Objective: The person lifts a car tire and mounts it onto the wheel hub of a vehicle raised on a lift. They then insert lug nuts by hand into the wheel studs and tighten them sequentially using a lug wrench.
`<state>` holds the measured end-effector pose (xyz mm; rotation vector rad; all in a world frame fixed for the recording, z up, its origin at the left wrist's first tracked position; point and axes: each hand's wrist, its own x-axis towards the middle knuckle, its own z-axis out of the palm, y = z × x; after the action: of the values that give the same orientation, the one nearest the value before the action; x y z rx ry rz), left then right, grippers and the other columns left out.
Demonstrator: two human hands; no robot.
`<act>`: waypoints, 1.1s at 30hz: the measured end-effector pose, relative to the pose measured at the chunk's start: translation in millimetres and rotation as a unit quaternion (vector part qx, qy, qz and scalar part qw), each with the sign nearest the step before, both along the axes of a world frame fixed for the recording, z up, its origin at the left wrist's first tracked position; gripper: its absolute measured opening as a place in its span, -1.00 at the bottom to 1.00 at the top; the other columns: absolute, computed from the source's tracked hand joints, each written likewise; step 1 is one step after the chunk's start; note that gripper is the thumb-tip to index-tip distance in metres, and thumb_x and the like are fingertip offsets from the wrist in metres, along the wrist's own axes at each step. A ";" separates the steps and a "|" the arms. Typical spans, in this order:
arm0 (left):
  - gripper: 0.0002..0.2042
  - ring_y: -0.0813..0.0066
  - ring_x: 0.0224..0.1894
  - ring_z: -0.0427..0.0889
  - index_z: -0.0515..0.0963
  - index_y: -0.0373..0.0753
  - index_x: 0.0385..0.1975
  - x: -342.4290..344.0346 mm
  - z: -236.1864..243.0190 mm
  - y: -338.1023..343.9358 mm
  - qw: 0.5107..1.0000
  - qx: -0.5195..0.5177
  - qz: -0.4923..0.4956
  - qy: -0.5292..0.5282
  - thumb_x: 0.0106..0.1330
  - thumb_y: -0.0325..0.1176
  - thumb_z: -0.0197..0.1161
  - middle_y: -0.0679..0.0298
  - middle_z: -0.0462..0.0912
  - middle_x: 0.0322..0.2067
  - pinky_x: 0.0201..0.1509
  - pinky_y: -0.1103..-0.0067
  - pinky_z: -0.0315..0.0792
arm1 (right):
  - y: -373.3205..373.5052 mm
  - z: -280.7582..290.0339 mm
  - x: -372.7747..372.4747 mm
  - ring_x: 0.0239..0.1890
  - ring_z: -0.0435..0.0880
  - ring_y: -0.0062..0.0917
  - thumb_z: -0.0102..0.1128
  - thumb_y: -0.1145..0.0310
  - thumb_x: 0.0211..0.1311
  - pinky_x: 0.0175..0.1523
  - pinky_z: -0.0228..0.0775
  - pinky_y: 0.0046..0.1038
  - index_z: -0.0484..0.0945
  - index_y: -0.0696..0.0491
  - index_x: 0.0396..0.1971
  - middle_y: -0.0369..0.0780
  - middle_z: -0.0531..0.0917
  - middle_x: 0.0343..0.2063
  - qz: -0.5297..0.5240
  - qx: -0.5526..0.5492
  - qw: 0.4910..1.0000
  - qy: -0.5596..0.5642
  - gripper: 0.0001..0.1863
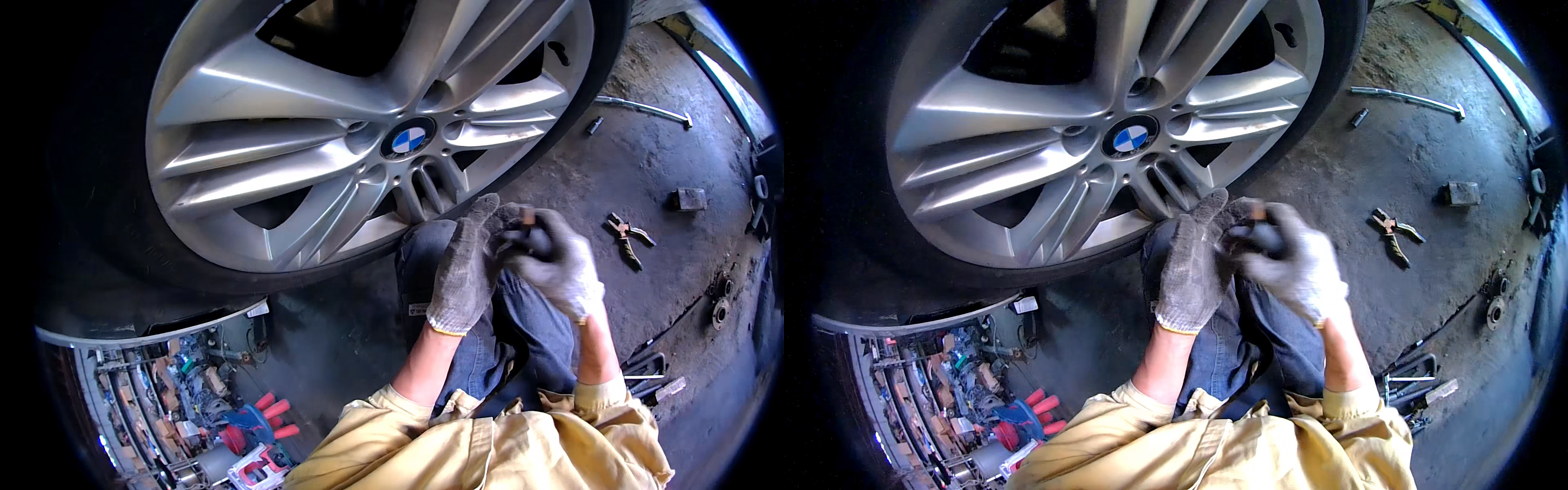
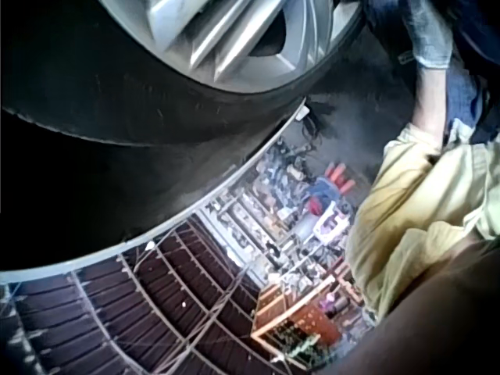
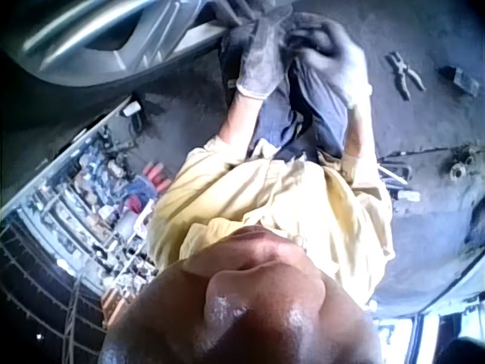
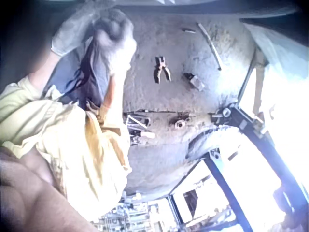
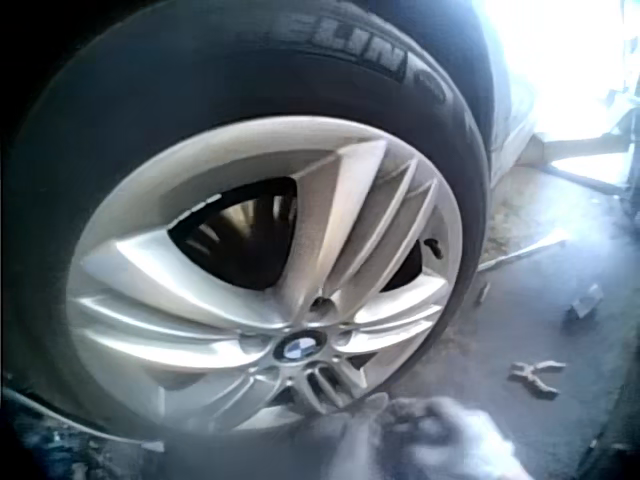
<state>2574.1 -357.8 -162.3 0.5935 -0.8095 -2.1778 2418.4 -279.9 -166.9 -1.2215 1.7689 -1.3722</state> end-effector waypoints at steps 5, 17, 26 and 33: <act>-0.61 0.38 0.18 0.56 0.49 -0.19 0.25 22.4 -4.9 -8.0 0.973 0.172 0.031 0.149 0.60 -0.12 0.02 0.24 0.60 0.11 0.40 0.41 0.38 | -22.1 60.3 44.3 -0.13 0.72 -0.01 0.38 0.15 0.26 -0.05 0.55 -0.17 0.48 0.06 0.15 0.02 0.71 -0.19 0.088 0.091 0.991 0.051 -0.47; -0.66 0.20 0.24 0.54 0.47 -0.19 0.21 37.0 12.1 -6.0 0.965 0.073 0.108 0.227 0.55 -0.18 0.14 0.13 0.58 0.18 0.43 0.27 0.36 | -16.6 51.5 93.8 -0.25 0.67 -0.16 0.35 0.36 0.19 -0.19 0.53 -0.22 0.56 0.03 0.10 -0.10 0.62 -0.29 0.011 -0.072 0.979 0.193 -0.55; -0.59 0.26 0.25 0.51 0.41 -0.20 0.27 35.7 30.5 -4.3 0.969 0.074 0.112 0.205 0.53 -0.19 0.19 0.17 0.55 0.19 0.42 0.32 0.36 | -25.3 57.5 98.8 -0.06 0.74 -0.11 0.36 0.36 0.29 0.01 0.58 -0.28 0.54 0.13 0.12 0.01 0.70 -0.12 -0.002 -0.108 0.994 0.030 -0.57; -0.58 0.37 0.22 0.54 0.41 -0.24 0.33 38.9 29.3 -33.3 0.972 0.064 0.028 0.225 0.59 -0.17 0.06 0.20 0.58 0.18 0.35 0.40 0.38 | -53.7 70.7 102.8 -0.07 0.76 -0.32 0.28 0.35 0.36 0.03 0.55 -0.38 0.54 0.14 0.11 -0.04 0.72 -0.11 -0.098 -0.148 0.982 -0.072 -0.63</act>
<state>2613.1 -391.1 -133.0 0.1644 -0.4059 -2.2027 2521.2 -333.6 -96.2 -1.0831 1.6602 -1.8424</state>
